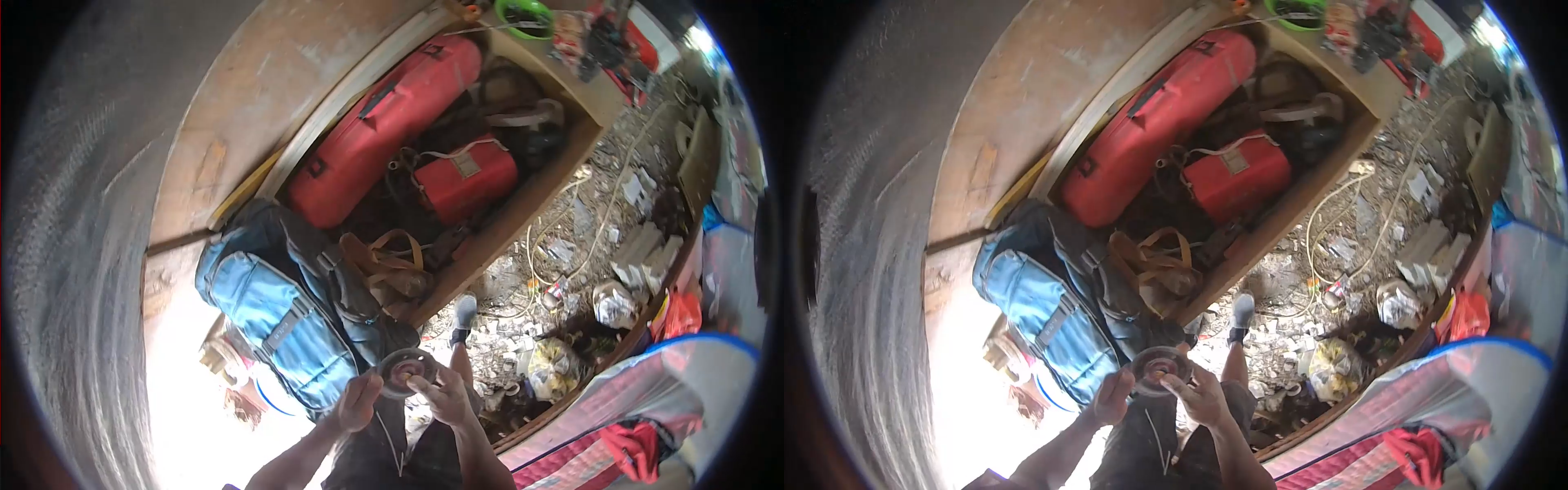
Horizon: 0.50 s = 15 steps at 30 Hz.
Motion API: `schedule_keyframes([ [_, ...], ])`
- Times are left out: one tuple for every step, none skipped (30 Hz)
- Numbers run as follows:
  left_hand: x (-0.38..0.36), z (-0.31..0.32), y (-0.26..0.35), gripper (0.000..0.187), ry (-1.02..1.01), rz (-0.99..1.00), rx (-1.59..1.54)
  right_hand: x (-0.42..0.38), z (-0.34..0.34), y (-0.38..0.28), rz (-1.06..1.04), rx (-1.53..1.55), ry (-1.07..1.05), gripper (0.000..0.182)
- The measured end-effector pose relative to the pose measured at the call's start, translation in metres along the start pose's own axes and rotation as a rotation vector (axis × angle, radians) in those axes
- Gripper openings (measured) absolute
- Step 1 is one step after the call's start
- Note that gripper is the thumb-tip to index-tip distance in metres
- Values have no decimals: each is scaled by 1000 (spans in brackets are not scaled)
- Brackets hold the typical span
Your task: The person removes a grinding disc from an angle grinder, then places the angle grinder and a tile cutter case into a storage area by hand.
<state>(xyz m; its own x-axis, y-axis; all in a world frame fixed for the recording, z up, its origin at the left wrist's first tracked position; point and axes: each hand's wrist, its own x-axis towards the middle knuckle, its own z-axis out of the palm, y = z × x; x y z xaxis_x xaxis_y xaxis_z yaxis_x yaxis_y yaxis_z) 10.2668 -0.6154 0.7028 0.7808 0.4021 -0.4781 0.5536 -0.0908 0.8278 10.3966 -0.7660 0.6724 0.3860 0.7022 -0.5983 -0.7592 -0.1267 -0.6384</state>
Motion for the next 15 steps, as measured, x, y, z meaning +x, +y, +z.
schedule_keyframes([
  [13, -7, 10, 34, -138, -170, -58, 1, -11, -11, -31, -77, 46, 34],
  [27, -6, 17, 35, -45, -14, -6, 1, -24, -20, -67, -155, 83, 34],
  [42, -15, 19, 33, -5, 84, 271, 5, -58, 11, -109, -395, 121, 32],
  [49, -22, 19, 36, 96, 110, 480, 5, -65, 8, -109, -264, 226, 32],
  [53, -28, 16, 44, 139, 112, 669, 8, -84, 8, -20, -214, 252, 32],
  [54, -36, 13, 44, 148, 93, 703, 11, -88, -13, -11, -148, 307, 31],
  [54, -42, 10, 47, 111, 169, 887, 13, -108, -16, -40, -550, 308, 30],
  [52, -43, 4, 49, 68, 244, 1053, 21, -118, -27, 6, -277, 317, 30],
  [50, -46, -5, 52, 40, 253, 1083, 23, -130, -35, -26, -360, 313, 29],
  [48, -50, -8, 52, 44, 237, 1082, 29, -135, -41, -135, -445, 331, 29],
  [46, -55, -11, 53, -11, 196, 1095, 35, -141, -45, -149, -467, 325, 32],
  [44, -60, -12, 54, -66, 154, 1108, 40, -147, -47, -164, -488, 316, 34],
  [45, -66, -8, 46, -72, 208, 1164, 42, -152, -51, -146, -668, 318, 34],
  [44, -74, -4, 46, -68, 186, 1158, 47, -180, -24, -275, -853, 252, 35],
  [41, -82, 8, 41, -152, 34, 1201, 49, -175, -29, -284, -830, 263, 33],
])
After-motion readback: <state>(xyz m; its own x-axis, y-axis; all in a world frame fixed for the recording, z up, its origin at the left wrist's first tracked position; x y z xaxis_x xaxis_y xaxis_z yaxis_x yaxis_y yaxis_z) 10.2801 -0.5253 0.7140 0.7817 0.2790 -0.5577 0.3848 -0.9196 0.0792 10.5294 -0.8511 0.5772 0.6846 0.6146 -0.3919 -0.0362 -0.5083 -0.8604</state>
